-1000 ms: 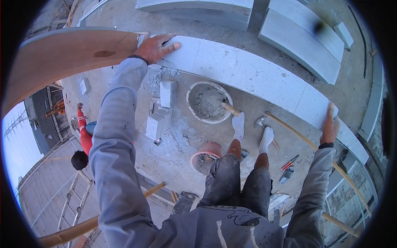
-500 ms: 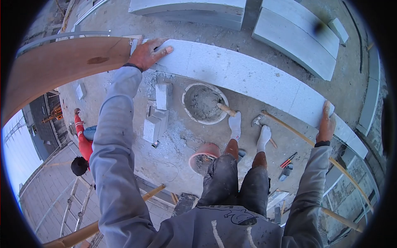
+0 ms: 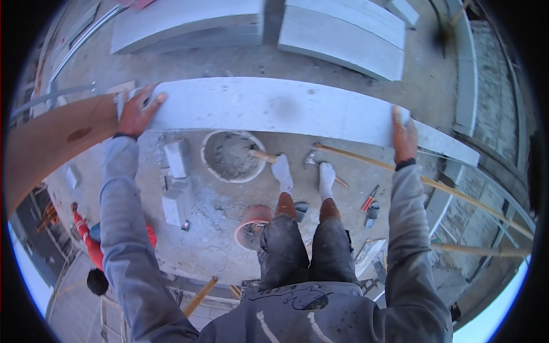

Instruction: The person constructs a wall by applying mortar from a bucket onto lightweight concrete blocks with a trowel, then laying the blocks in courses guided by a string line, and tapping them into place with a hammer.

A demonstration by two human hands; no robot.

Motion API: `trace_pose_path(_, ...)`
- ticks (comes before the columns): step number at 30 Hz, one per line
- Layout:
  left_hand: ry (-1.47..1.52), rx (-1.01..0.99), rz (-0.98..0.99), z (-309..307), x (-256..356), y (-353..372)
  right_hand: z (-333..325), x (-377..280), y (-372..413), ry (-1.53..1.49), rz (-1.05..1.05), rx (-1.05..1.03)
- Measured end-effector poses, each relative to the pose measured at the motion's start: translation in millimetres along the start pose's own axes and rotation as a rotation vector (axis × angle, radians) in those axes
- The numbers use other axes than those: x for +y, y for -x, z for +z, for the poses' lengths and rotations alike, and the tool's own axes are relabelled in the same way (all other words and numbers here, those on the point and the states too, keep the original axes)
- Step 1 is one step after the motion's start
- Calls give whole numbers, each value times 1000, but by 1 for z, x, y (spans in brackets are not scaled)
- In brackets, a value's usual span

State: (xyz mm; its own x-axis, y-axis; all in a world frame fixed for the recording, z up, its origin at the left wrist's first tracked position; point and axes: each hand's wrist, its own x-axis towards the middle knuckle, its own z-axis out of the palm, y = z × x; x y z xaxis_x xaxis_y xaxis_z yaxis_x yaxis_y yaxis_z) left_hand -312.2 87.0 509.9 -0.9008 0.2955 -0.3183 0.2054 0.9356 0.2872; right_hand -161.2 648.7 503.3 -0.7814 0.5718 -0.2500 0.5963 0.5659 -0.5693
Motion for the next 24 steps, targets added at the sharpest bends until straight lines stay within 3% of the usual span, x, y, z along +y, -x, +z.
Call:
trace_pose_path(8,-16,27,-3,9,-9,-4,4,12,-6,51,83,80)
trace_pose_path(24,-20,30,-19,11,-13,-7,0,8,-3,-2,154,-8)
